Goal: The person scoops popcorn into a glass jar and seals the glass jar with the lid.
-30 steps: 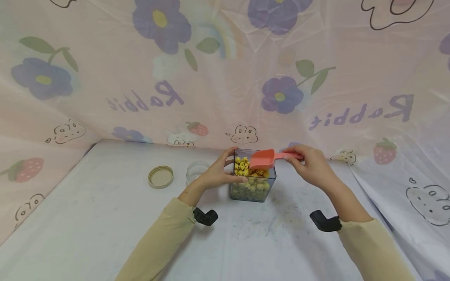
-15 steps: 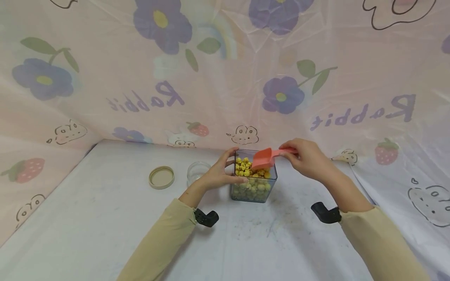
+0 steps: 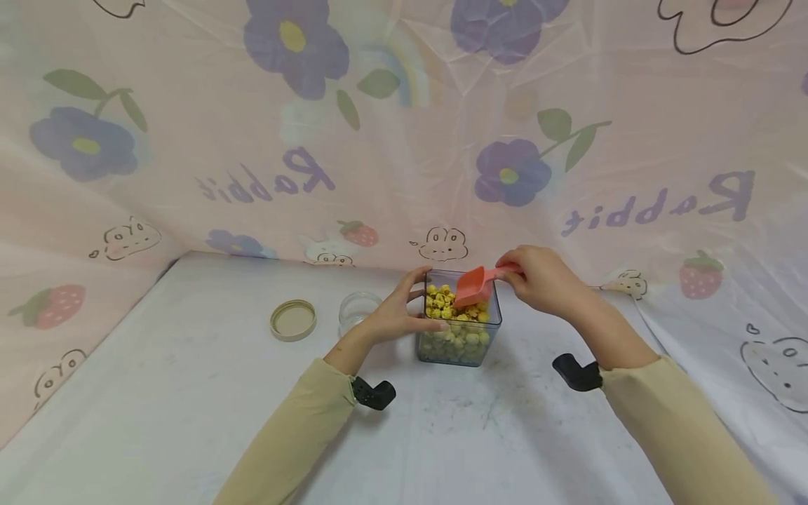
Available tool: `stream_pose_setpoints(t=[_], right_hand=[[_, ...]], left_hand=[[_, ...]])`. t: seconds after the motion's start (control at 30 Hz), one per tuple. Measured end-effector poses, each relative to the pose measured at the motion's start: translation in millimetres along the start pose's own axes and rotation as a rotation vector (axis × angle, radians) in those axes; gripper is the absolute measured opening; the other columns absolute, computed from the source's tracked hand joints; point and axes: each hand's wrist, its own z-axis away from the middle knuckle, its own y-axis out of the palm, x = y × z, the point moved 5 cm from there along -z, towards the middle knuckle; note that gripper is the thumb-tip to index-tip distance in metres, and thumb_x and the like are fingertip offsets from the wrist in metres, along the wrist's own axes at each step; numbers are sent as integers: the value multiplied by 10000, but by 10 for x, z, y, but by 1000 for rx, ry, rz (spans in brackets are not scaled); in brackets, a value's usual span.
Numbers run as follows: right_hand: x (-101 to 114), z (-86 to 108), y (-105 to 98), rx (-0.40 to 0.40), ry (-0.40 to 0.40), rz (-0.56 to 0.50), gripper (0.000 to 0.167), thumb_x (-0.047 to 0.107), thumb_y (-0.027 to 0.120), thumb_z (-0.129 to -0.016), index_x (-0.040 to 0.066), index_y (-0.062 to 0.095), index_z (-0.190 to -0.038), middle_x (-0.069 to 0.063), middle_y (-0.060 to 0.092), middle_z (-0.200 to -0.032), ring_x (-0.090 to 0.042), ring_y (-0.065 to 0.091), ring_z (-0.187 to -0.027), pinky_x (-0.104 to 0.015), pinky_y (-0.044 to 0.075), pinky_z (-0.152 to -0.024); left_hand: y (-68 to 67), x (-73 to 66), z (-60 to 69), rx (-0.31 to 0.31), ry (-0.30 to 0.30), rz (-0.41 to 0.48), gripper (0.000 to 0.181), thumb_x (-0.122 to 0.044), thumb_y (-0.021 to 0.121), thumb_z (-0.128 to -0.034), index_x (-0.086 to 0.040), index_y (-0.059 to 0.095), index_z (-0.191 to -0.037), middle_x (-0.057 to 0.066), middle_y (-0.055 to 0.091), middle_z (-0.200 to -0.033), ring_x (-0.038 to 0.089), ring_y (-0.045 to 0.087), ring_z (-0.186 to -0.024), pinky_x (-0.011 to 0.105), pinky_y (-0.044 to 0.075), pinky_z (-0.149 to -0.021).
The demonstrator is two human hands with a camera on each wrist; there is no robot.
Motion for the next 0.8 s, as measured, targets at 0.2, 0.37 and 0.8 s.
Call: stream_pose_setpoints(t=[0.2,0.37,0.8], right_hand=[[33,-75,-3,17,-26,25,145,16,673,-850,-48,703,-977,-106,688,-847,-169,566,-697,-355,496,-629],[38,-121,19,37,-20,26,140,12,666,-849,-52,707,-966,-114,698,-845,-172,568,-692,-349,495,-627],[-164,-65,247,43,100,-166,215,110,654,-907,-55,691,-1040,-110,694,-868,-153,517,-664,-265,456,-579]], left_hand=[[-9,-4,6,-2,-6,-6,1032,-233,841,-736,-210,177,-1526,97,226,-1554,299,322,-1399,491,360,-1107],[-9,-4,0,2,-13,-9,1022,-239,835,-744,-224,178,-1526,84,224,-1557,308,335,-1390,497,387,-1084],[6,0,-11,5,-20,-7,1012,-253,827,-752,-230,172,-1524,68,224,-1558,293,327,-1398,492,362,-1106]])
